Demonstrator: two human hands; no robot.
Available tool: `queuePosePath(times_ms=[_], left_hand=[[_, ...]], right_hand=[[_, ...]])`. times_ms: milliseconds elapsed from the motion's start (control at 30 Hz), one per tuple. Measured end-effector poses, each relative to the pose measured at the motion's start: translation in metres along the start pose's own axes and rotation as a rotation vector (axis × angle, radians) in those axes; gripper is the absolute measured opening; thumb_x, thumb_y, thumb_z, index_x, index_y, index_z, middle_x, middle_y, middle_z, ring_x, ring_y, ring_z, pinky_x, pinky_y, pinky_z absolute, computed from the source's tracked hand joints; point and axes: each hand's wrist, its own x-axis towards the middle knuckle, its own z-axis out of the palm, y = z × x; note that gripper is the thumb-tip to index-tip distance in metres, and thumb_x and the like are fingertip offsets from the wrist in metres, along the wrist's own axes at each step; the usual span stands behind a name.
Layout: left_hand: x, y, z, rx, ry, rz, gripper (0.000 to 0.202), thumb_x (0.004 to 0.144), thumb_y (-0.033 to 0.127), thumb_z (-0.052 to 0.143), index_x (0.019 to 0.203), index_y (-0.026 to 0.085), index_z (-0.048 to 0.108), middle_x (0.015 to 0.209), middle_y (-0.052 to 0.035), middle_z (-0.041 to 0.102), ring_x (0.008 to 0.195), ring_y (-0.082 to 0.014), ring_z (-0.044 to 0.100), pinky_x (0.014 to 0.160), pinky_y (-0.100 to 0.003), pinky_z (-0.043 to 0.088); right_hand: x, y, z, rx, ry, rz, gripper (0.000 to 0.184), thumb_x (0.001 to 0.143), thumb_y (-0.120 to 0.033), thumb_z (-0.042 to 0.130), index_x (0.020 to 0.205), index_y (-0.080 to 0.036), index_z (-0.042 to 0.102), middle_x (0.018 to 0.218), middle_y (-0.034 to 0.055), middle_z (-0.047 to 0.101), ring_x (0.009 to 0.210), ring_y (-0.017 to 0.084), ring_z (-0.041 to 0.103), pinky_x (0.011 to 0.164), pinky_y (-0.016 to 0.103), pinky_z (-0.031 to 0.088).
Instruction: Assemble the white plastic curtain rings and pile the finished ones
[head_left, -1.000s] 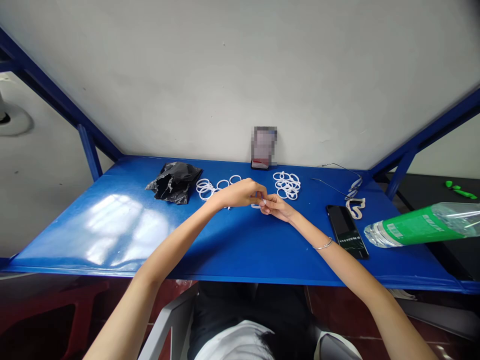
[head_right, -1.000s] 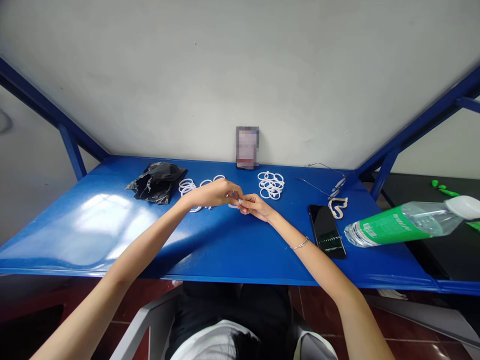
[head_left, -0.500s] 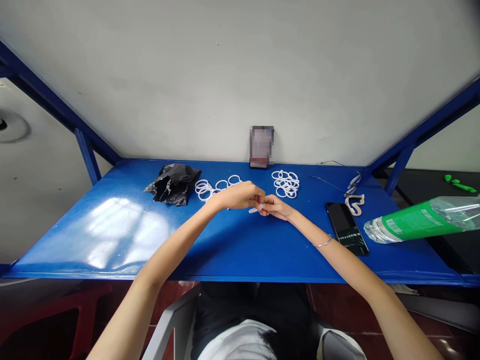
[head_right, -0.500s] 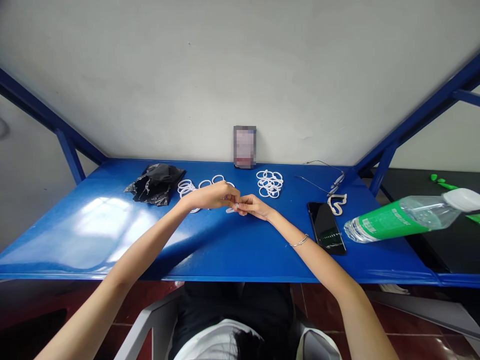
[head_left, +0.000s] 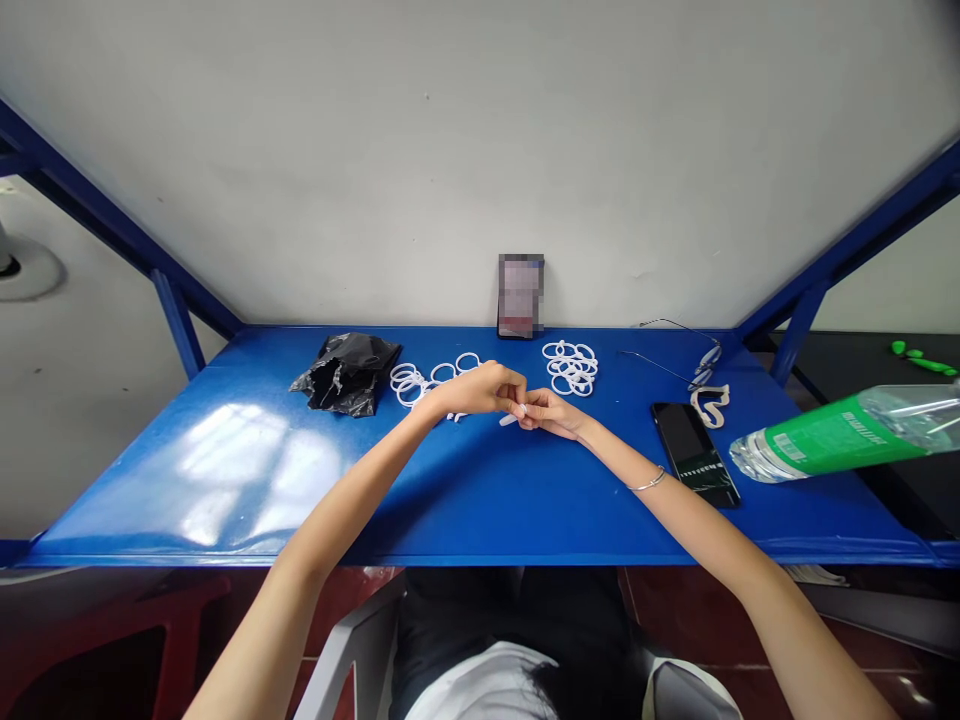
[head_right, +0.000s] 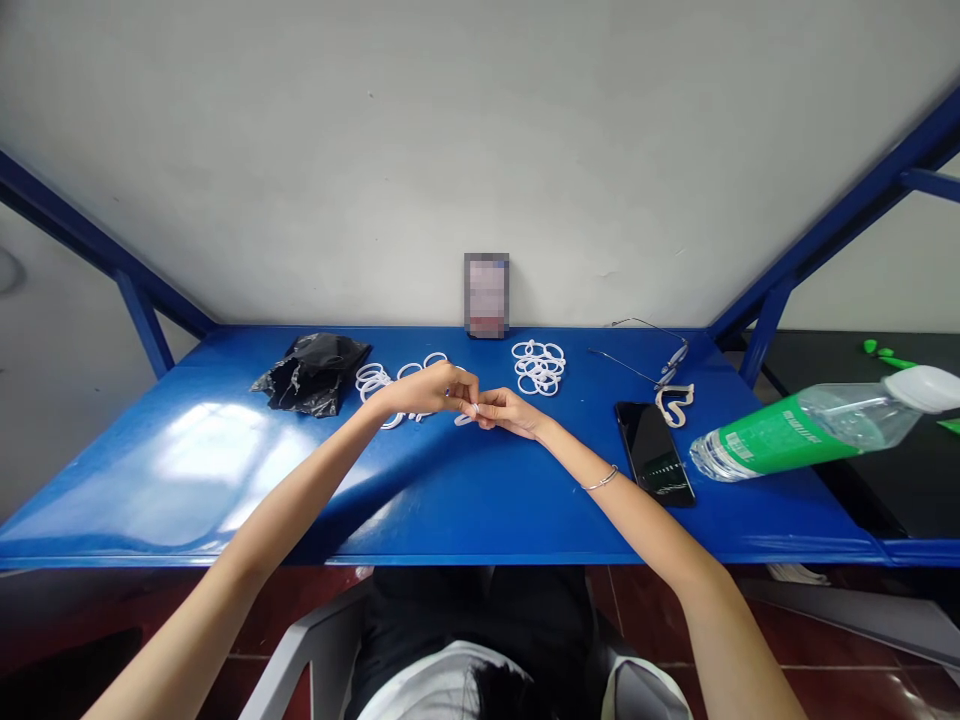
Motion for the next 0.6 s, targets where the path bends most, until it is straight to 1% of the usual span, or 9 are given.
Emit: queuePosePath(times_ms=[100,167,233,367,433,500,600], left_hand=[[0.0,-0.011,0.007,-0.258,0.03,-0.063,0.027,0.076,0.039,0.068,0.083,0.013,0.061,0.066,-0.0023,0.064,0.058,-0.0113,0.055,0.053,-0.02,0.04],[-0.002,-0.019,0.015,-0.423,0.068,-0.09,0.035,0.073,0.045,0.07,0.082,0.013,0.057,0.07,-0.0028,0.063,0.059,-0.0111,0.055,0.051,-0.02,0.041],[-0.005,-0.026,0.023,-0.504,0.108,-0.113,0.039,0.073,0.049,0.069,0.077,0.013,0.055,0.067,-0.0015,0.061,0.055,-0.0094,0.052,0.048,-0.019,0.04],[-0.011,-0.039,0.039,-0.604,0.092,-0.11,0.045,0.081,0.055,0.057,0.074,0.011,0.057,0.07,-0.005,0.064,0.043,-0.0057,0.046,0.045,-0.02,0.035],[-0.012,-0.044,0.045,-0.674,0.098,-0.083,0.047,0.083,0.055,0.054,0.074,0.01,0.059,0.07,-0.0062,0.065,0.041,-0.0053,0.045,0.047,-0.021,0.035],[-0.011,-0.048,0.051,-0.765,0.122,-0.077,0.047,0.083,0.055,0.056,0.072,0.009,0.059,0.067,-0.0056,0.064,0.044,-0.0068,0.047,0.05,-0.022,0.036],[-0.01,-0.053,0.058,-0.9,0.18,-0.088,0.047,0.081,0.054,0.059,0.064,0.011,0.056,0.06,-0.0033,0.059,0.053,-0.01,0.052,0.056,-0.023,0.039]], right_hand=[[0.001,-0.002,-0.001,0.006,0.046,0.001,0.036,0.069,-0.041,0.079,0.08,-0.009,0.066,0.064,-0.0007,0.053,0.056,0.007,0.044,0.052,0.022,0.03],[0.002,-0.003,-0.001,0.001,0.06,0.0,0.035,0.069,-0.041,0.079,0.076,-0.01,0.065,0.06,-0.0017,0.052,0.055,0.007,0.043,0.052,0.022,0.029],[0.002,-0.003,-0.001,-0.018,0.055,-0.002,0.034,0.071,-0.042,0.078,0.071,-0.011,0.063,0.058,-0.0015,0.053,0.055,0.008,0.043,0.052,0.022,0.029],[0.003,-0.003,0.001,-0.041,0.058,0.004,0.035,0.073,-0.044,0.075,0.074,-0.012,0.063,0.069,0.0037,0.062,0.057,0.008,0.044,0.052,0.022,0.03],[0.003,-0.003,0.002,-0.017,0.084,0.003,0.034,0.072,-0.043,0.076,0.074,-0.012,0.063,0.069,0.003,0.062,0.057,0.008,0.044,0.053,0.022,0.032],[0.004,-0.002,0.002,0.009,0.113,-0.003,0.033,0.071,-0.042,0.077,0.072,-0.012,0.063,0.065,0.0005,0.059,0.056,0.007,0.043,0.053,0.021,0.033],[0.004,0.0,0.001,0.03,0.133,-0.008,0.033,0.07,-0.041,0.079,0.072,-0.013,0.063,0.063,-0.0015,0.055,0.055,0.007,0.043,0.053,0.022,0.034]])
